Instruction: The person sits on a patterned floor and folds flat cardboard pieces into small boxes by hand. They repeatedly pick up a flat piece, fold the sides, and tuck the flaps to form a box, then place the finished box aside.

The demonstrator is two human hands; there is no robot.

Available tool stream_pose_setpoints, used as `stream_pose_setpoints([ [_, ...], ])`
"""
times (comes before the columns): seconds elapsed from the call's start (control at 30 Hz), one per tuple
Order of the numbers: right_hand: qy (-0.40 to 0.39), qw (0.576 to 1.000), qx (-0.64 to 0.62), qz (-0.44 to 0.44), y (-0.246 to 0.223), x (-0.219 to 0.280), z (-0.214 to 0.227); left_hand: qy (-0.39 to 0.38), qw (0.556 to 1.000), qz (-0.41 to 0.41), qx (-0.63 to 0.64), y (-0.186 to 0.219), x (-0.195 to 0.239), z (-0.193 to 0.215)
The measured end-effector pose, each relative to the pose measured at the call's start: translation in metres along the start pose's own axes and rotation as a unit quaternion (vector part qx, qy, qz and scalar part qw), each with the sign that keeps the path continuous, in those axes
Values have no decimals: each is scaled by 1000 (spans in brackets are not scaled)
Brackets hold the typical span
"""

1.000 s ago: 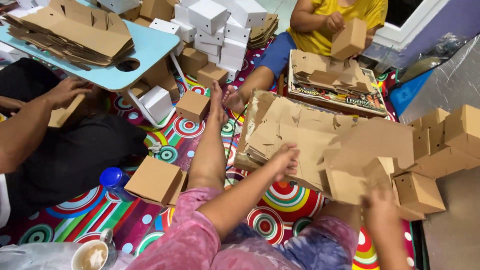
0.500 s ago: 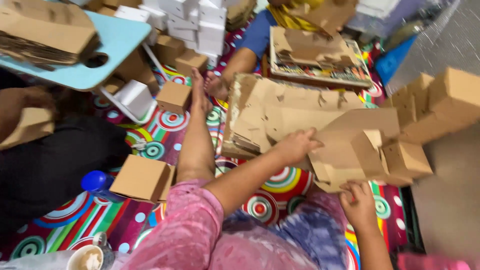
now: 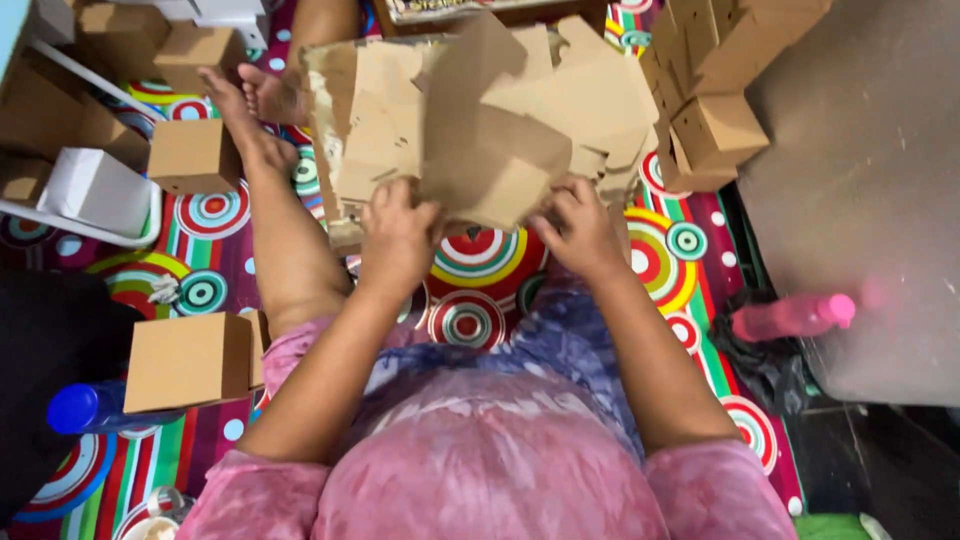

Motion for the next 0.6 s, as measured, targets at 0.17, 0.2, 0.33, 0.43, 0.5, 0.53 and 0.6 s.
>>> stream_pose_setpoints([
  [0.17,128,968,-185,-112,-12,-9,-24,128,975,71,167,-19,-9,-48],
  [0.2,125,969,-184,-110,-12,-5,-24,130,974,74,168,-13,-15,-46],
  [0.33,72,993,-75,-56,-19,-2,-15,153,969,76,177,9,-39,-53],
  [0.43,58,995,77,-15,-17,0,-11,142,976,60,155,22,-41,-71],
  [0.5,63,991,119,-18,-15,-6,-12,141,976,52,157,27,-43,-76],
  [0.53,65,989,125,-51,-17,-10,-12,135,977,45,159,28,-44,-76],
  [0.6,67,985,133,-86,-15,-14,-13,127,978,38,164,32,-46,-74],
])
Point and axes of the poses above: each hand's wrist, its own x-axis away from the middle knuckle, its own z-axis out of the back of the hand, y = z × x, the point moved 1 cm from there along -x, towards the middle knuckle, and after that the axes turned 5 degrees about y, right-handed, at the moved point
